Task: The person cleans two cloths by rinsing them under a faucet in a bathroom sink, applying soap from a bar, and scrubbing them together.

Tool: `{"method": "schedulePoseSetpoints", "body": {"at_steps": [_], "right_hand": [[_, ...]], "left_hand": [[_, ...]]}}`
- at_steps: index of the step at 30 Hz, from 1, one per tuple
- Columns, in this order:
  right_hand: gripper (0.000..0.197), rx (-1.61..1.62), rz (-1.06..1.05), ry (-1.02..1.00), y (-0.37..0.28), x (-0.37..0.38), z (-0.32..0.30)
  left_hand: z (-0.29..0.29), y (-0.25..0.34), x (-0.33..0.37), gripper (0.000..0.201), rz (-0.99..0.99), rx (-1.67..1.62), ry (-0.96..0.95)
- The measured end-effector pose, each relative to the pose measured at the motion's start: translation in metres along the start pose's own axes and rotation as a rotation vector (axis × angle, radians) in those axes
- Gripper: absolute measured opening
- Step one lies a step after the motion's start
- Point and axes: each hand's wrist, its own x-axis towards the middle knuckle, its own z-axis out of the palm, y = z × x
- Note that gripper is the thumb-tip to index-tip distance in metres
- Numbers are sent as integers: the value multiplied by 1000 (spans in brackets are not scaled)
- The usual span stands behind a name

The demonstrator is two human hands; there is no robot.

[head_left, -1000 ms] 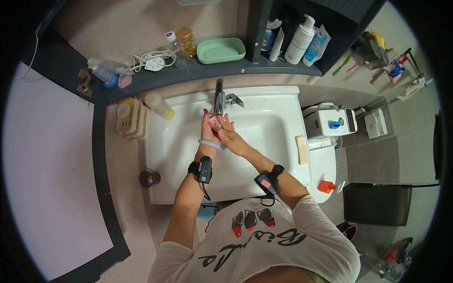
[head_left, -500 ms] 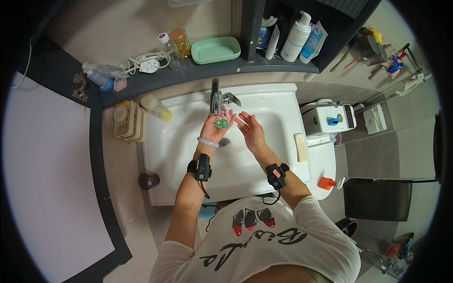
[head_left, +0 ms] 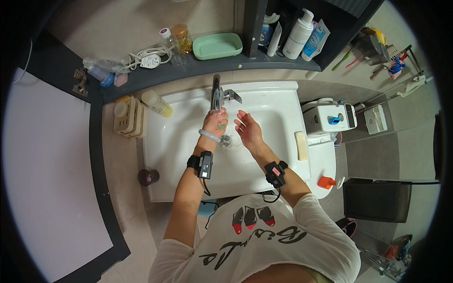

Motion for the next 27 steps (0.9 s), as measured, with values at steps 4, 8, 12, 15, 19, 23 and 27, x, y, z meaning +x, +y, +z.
{"method": "schedulePoseSetpoints", "body": {"at_steps": [4,8,12,15,19,23,27], "right_hand": [[29,-46,29,-12,3,2,8],[27,-144,71,-13,7,5,17],[26,-183,62,-69,13,8,24],[25,-178,46,-38,17,5,34],[21,-227,35,-9,24,10,38],[16,-292,6,-29,37,18,46],[14,-344,-12,-59,43,32,56]], "left_hand": [[5,0,2,25,-23,212,122],[2,5,4,25,-30,273,105],[6,5,4,17,-69,296,189],[13,0,2,7,-39,380,272],[20,0,-7,10,-27,436,331],[13,11,-14,12,5,370,360],[9,26,-24,10,4,282,247]]}}
